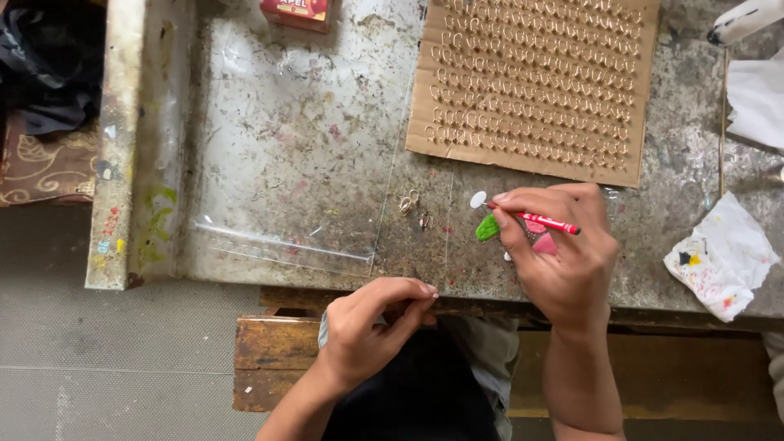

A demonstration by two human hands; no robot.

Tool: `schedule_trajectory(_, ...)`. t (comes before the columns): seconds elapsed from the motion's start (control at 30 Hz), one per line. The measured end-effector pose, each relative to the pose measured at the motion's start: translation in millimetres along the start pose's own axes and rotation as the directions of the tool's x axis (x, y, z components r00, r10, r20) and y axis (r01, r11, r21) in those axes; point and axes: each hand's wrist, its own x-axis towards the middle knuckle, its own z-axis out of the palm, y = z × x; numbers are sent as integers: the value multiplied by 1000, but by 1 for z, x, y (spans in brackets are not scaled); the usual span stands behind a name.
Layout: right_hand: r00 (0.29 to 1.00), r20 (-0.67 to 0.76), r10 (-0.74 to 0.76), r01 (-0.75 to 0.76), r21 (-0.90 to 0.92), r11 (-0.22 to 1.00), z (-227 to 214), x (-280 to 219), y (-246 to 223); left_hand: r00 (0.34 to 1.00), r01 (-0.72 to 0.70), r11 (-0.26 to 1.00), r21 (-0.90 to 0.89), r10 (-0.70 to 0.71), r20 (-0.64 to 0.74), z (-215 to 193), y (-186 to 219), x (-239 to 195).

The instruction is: The person pours white paint onto a palette, then uses a small brush to apply white paint to tiny metal jewelry pieces. They handle each piece individually, painting details and placing them back on the work surface.

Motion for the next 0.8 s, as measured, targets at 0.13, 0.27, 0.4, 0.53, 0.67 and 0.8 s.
schedule_trajectory(0.13,997,-71,39,-31,105,994,1,-3,-4,999,41,996,-77,-39,34,-2,1,2)
schedule_trajectory(0.27,965,-178,193,-69,538,840,7,-28,-5,993,110,977,-185,-100,62,-3,3,3)
schedule_trajectory(0.4,977,23,212,-174,660,731,4,-40,-37,967,252,937,-241,-237,88,-1,7,4)
schedule_trajectory(0.53,970,45,238,-212,634,744,13,-46,-49,963,268,931,-246,-258,75,3,7,2)
schedule_trajectory(0.67,973,-20,228,-187,509,840,21,-51,-49,963,268,942,-200,-255,91,3,6,3)
schedule_trajectory(0.8,975,-10,221,-185,513,838,22,-59,-45,964,259,956,-136,-249,92,3,1,0)
